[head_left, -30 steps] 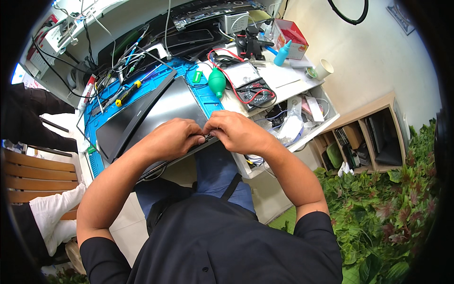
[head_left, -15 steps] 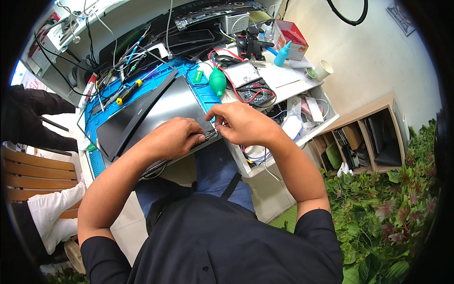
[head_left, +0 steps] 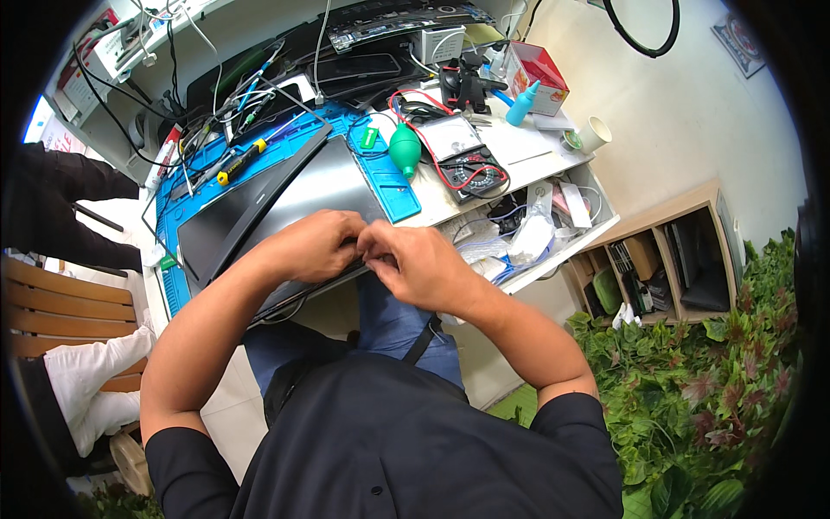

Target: The person detaches internal components from the base of a laptop, lifts the main board away, and then fits a replacement screen panel into the upper assembly.

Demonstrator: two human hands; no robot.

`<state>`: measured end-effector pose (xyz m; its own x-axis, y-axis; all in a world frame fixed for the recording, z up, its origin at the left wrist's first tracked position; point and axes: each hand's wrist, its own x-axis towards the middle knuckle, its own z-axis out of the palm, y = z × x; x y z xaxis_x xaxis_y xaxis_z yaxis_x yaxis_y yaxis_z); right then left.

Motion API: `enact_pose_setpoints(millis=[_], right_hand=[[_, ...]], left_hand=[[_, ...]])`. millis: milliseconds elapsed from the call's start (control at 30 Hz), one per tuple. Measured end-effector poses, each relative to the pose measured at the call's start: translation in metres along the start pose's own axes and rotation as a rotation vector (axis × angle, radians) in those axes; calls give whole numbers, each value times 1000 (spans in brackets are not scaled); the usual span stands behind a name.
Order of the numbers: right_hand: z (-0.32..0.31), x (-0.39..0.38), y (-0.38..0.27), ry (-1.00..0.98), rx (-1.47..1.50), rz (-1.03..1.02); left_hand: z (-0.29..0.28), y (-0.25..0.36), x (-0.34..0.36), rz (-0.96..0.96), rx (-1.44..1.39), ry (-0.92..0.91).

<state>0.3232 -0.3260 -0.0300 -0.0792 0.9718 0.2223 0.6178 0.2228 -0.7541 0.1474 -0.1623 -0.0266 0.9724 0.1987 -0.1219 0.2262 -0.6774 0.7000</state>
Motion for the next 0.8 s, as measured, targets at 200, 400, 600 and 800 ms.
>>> enact_pose_setpoints(millis=[200,400,600,800], right_hand=[[4,-35,4,129,78,60],[-17,-46,22,193,58,174],[-21,-36,4,137,-135,130],[-9,-27,11,156,-229,27]], left_hand=[[0,13,0,-28,73,-7],[-3,21,1,-93,68,-26],[-5,28,0,-175,65,-45],[-5,33,3,-202,90,-60]])
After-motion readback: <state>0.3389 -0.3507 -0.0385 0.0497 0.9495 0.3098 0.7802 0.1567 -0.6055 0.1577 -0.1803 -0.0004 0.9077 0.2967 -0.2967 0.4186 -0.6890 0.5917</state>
